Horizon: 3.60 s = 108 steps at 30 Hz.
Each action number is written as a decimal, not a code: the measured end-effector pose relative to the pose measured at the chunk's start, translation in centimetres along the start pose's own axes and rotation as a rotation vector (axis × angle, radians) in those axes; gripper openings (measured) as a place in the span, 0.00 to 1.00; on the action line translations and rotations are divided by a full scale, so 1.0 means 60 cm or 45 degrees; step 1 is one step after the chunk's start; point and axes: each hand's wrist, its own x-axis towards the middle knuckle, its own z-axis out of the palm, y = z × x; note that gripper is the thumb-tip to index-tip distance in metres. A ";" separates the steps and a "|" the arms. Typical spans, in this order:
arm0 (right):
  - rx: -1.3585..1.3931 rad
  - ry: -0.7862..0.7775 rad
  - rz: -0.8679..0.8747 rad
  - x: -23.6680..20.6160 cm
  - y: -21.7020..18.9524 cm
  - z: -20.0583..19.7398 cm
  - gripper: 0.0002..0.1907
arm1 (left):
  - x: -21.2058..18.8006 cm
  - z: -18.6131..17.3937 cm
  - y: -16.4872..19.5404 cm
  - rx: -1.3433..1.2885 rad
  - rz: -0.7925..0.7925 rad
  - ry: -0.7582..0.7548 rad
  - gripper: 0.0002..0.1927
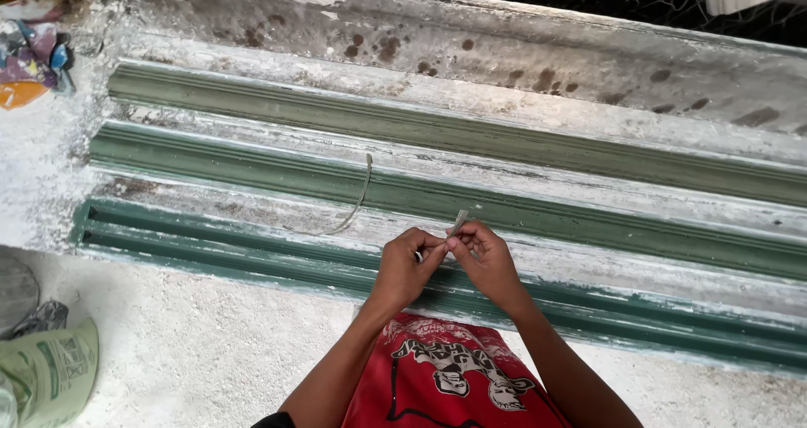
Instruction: The person takes thin flexible strips one at a time from a pile on a green-painted rail and bends and twists each strip by hand into a loop shape, placing the finished loops in a row on the rail. The person repeats this loop-forming action with successive strips throughout the clip.
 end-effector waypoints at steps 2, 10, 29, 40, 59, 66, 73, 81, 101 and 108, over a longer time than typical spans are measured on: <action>0.054 0.006 0.038 0.005 -0.004 0.004 0.11 | 0.006 -0.006 -0.002 -0.011 -0.031 -0.023 0.09; 0.156 0.039 0.127 0.006 -0.017 0.029 0.09 | 0.018 -0.042 -0.014 -0.160 -0.043 -0.273 0.13; -0.064 0.209 0.165 -0.013 0.002 0.089 0.08 | 0.067 -0.166 -0.137 1.102 0.137 0.190 0.05; 0.031 0.230 0.201 0.036 -0.002 0.129 0.09 | 0.077 -0.251 -0.135 1.126 0.384 0.602 0.17; 0.023 0.196 0.031 0.079 -0.002 0.163 0.14 | 0.060 -0.183 -0.005 0.076 0.269 -0.080 0.11; 0.057 0.163 0.032 0.088 0.012 0.155 0.10 | 0.062 -0.193 -0.010 0.114 0.371 -0.074 0.09; 0.017 0.178 0.000 0.100 0.015 0.162 0.09 | 0.065 -0.199 -0.033 0.064 0.161 -0.177 0.11; 0.025 -0.009 0.062 0.101 0.014 0.149 0.12 | 0.076 -0.207 -0.080 -0.623 -0.132 -0.568 0.12; -0.170 0.279 0.044 0.106 -0.006 0.173 0.06 | 0.076 -0.193 -0.054 -0.196 0.123 -0.112 0.13; -0.057 0.192 0.064 0.114 -0.007 0.178 0.08 | 0.080 -0.194 -0.067 -0.196 0.081 -0.132 0.13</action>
